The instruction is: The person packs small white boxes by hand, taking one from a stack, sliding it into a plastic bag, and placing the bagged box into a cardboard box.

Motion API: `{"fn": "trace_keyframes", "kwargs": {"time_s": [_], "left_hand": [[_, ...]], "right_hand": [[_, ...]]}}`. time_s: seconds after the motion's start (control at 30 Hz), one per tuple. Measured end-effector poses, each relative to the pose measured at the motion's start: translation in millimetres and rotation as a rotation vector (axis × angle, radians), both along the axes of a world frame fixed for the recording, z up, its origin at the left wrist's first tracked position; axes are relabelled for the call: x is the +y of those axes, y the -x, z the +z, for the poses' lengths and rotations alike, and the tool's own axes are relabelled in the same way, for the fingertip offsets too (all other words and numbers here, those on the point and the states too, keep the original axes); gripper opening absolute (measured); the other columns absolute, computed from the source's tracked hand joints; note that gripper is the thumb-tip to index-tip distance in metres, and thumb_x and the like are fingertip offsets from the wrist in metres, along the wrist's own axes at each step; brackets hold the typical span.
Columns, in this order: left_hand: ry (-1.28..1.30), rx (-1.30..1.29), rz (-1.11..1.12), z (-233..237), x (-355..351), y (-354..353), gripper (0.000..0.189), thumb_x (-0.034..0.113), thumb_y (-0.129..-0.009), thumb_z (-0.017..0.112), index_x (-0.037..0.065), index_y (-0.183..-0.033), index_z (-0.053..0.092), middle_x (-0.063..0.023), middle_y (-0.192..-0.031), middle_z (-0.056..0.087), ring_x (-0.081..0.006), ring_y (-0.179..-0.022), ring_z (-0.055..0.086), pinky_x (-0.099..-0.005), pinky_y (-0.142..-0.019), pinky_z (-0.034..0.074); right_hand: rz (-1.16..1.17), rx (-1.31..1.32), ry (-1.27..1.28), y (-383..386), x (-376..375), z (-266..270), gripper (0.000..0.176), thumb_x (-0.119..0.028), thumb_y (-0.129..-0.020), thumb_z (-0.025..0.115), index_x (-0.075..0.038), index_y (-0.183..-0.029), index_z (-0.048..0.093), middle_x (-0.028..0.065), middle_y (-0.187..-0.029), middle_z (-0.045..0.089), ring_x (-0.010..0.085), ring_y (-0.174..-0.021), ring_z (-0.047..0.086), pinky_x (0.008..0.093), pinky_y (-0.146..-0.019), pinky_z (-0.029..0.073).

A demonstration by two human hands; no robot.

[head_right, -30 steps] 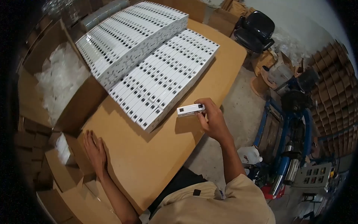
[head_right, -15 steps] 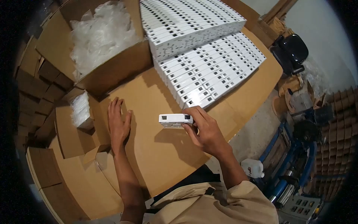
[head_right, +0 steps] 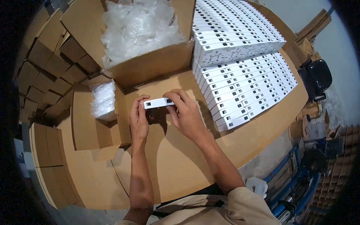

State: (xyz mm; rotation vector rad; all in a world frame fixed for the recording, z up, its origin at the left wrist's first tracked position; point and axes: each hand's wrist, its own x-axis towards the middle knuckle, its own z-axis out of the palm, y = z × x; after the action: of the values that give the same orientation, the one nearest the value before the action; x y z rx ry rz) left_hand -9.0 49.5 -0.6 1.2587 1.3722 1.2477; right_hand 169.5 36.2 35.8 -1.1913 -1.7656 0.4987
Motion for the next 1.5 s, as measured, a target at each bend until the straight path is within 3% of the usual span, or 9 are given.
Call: {"fn": "trace_keyframes", "kwargs": {"time_s": [0.13, 0.17, 0.27, 0.4, 0.6, 0.9, 1.17, 1.3, 1.5], "left_hand": [[-0.045, -0.107, 0.026, -6.5, 6.3, 4.4, 0.027, 0.025, -0.111, 0.048, 0.007, -0.123, 0.063, -0.0022, -0.081, 0.062, -0.0088, -0.072, 0.057, -0.0266, -0.065, 0.048], [-0.053, -0.124, 0.027, -7.3, 7.0, 5.2, 0.026, 0.024, -0.111, 0.048, 0.007, -0.125, 0.062, -0.0026, -0.082, 0.062, -0.0089, -0.074, 0.059, -0.0264, -0.066, 0.049], [-0.036, -0.177, -0.009, -4.7, 8.2, 3.6, 0.027, 0.017, -0.108, 0.053, 0.006, -0.132, 0.058, -0.0054, -0.092, 0.067, -0.0107, -0.085, 0.063, -0.0264, -0.074, 0.052], [-0.086, -0.15, -0.002, -3.9, 5.4, 0.7, 0.039, 0.008, -0.104, 0.058, 0.005, -0.142, 0.052, -0.0089, -0.106, 0.07, -0.0124, -0.095, 0.065, -0.0287, -0.083, 0.055], [-0.135, 0.048, 0.019, -19.3, 9.9, 3.8, 0.044, 0.003, -0.1, 0.059, 0.001, -0.143, 0.051, -0.0177, -0.118, 0.071, -0.0209, -0.103, 0.07, -0.035, -0.09, 0.056], [-0.136, 0.255, 0.046, -12.6, 5.3, 4.3, 0.036, -0.002, -0.095, 0.062, -0.001, -0.131, 0.058, -0.0199, -0.118, 0.072, -0.0306, -0.111, 0.072, -0.0401, -0.094, 0.056], [-0.089, 0.275, 0.032, -7.6, 4.5, 3.1, 0.034, -0.005, -0.094, 0.061, 0.0, -0.128, 0.059, -0.0204, -0.115, 0.072, -0.0324, -0.108, 0.072, -0.0412, -0.091, 0.056], [-0.046, 0.349, 0.0, -4.2, 3.4, 5.2, 0.034, -0.001, -0.097, 0.061, 0.001, -0.13, 0.056, -0.0205, -0.118, 0.072, -0.029, -0.114, 0.07, -0.0407, -0.097, 0.054], [-0.06, 0.298, 0.004, -9.1, 3.4, 5.3, 0.046, -0.003, -0.093, 0.06, 0.001, -0.138, 0.05, -0.0206, -0.126, 0.067, -0.0302, -0.119, 0.066, -0.0408, -0.103, 0.052]], "right_hand": [[0.066, 0.105, -0.005, 3.6, 16.6, -12.0, 0.037, 0.007, -0.084, 0.066, -0.002, -0.119, 0.063, 0.0167, -0.128, 0.059, 0.0333, -0.108, 0.065, 0.0391, -0.086, 0.055], [0.07, 0.124, 0.017, 2.6, 17.8, -17.3, 0.035, 0.005, -0.086, 0.065, -0.002, -0.12, 0.065, 0.0157, -0.138, 0.055, 0.0272, -0.112, 0.064, 0.0352, -0.087, 0.055], [0.052, 0.418, 0.217, 3.1, 23.2, -44.6, 0.026, 0.001, -0.092, 0.064, -0.001, -0.118, 0.066, 0.015, -0.141, 0.054, 0.0206, -0.111, 0.063, 0.0319, -0.087, 0.055], [0.076, 0.52, 0.156, 1.7, 34.9, -62.3, 0.02, -0.001, -0.097, 0.065, 0.001, -0.117, 0.064, 0.0148, -0.136, 0.059, 0.0149, -0.102, 0.065, 0.0276, -0.083, 0.055], [0.005, 0.225, 0.167, -4.5, 31.9, -58.3, 0.029, 0.004, -0.092, 0.068, 0.002, -0.116, 0.052, 0.0184, -0.109, 0.069, 0.0258, -0.1, 0.072, 0.037, -0.085, 0.059], [0.004, 0.137, 0.199, -6.1, 34.3, -58.7, 0.036, 0.003, -0.091, 0.07, 0.001, -0.119, 0.049, 0.0233, -0.107, 0.068, 0.0384, -0.102, 0.072, 0.0441, -0.087, 0.058], [-0.003, 0.118, 0.224, -10.1, 35.3, -56.9, 0.039, 0.004, -0.088, 0.072, 0.0, -0.119, 0.049, 0.0237, -0.106, 0.069, 0.0403, -0.103, 0.071, 0.0448, -0.087, 0.057], [-0.005, 0.11, 0.23, -11.5, 36.1, -55.0, 0.04, 0.003, -0.087, 0.073, 0.0, -0.119, 0.049, 0.0234, -0.105, 0.07, 0.0402, -0.103, 0.071, 0.0455, -0.088, 0.056], [0.026, 0.126, 0.316, -14.9, 36.1, -50.8, 0.043, 0.011, -0.084, 0.061, 0.001, -0.123, 0.046, 0.0237, -0.117, 0.068, 0.0377, -0.113, 0.069, 0.0438, -0.097, 0.055]]}}
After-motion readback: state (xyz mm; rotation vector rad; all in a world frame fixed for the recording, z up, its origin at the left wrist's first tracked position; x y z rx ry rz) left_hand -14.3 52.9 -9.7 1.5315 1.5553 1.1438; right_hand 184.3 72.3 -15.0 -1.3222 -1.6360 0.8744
